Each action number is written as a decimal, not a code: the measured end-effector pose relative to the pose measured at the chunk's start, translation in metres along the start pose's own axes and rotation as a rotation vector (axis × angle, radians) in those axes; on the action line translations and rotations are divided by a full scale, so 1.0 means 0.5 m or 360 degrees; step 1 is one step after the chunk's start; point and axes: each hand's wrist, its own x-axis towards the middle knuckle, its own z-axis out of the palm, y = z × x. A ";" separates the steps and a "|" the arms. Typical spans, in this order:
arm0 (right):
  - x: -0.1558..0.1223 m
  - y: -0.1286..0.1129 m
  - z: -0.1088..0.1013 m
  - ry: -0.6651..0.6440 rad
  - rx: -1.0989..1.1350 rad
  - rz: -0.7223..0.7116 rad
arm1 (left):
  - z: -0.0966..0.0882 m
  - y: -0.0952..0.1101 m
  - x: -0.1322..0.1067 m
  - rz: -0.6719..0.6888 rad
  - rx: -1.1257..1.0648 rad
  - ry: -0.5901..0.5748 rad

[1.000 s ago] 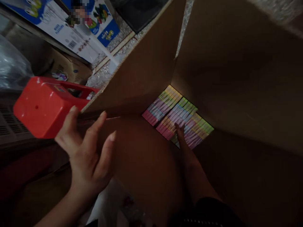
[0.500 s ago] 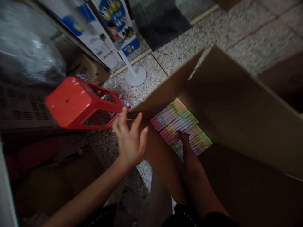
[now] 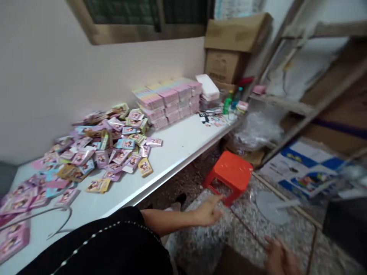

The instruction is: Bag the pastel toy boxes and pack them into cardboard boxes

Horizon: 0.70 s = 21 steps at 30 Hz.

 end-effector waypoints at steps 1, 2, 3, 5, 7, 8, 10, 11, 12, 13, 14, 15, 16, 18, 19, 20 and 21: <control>0.021 -0.074 0.079 -0.0128 -0.0034 -0.0016 | -0.079 -0.007 0.018 -0.0094 -0.0051 0.0264; 0.040 -0.148 0.162 -0.0205 -0.0037 -0.0042 | -0.162 -0.011 0.041 -0.0175 -0.0099 0.0533; 0.057 -0.221 0.248 -0.0365 0.0001 -0.0108 | -0.248 -0.013 0.066 -0.0246 -0.0134 0.0772; 0.085 -0.354 0.424 -0.0679 0.0082 -0.0248 | -0.432 -0.015 0.117 -0.0481 -0.0098 0.1268; 0.103 -0.468 0.601 -0.0958 0.0135 -0.0359 | -0.622 -0.020 0.158 -0.0582 -0.0082 0.1573; 0.108 -0.518 0.689 -0.1085 0.0142 -0.0394 | -0.714 -0.025 0.172 -0.0628 -0.0076 0.1704; 0.110 -0.605 0.858 -0.1324 0.0122 -0.0437 | -0.882 -0.039 0.193 -0.0696 -0.0055 0.1922; 0.110 -0.644 0.938 -0.1406 0.0100 -0.0459 | -0.956 -0.048 0.202 -0.0726 -0.0050 0.2004; 0.109 -0.680 1.014 -0.1466 0.0085 -0.0489 | -1.021 -0.056 0.211 -0.0744 -0.0045 0.2066; 0.110 -0.714 1.085 -0.1493 0.0083 -0.0520 | -1.077 -0.065 0.221 -0.0752 -0.0044 0.2109; 0.112 -0.744 1.151 -0.1498 0.0088 -0.0550 | -1.126 -0.073 0.232 -0.0751 -0.0048 0.2132; 0.115 -0.771 1.211 -0.1479 0.0095 -0.0590 | -1.166 -0.082 0.244 -0.0741 -0.0056 0.2142; 0.118 -0.792 1.265 -0.1443 0.0100 -0.0634 | -1.198 -0.091 0.256 -0.0727 -0.0070 0.2142; 0.120 -0.817 1.349 -0.1374 0.0082 -0.0712 | -1.244 -0.109 0.279 -0.0703 -0.0118 0.2127; 0.118 -0.820 1.378 -0.1338 0.0071 -0.0738 | -1.259 -0.118 0.289 -0.0686 -0.0162 0.2110; 0.114 -0.818 1.398 -0.1301 0.0070 -0.0758 | -1.270 -0.126 0.297 -0.0665 -0.0215 0.2086; 0.109 -0.810 1.410 -0.1267 0.0086 -0.0770 | -1.278 -0.134 0.302 -0.0644 -0.0261 0.2057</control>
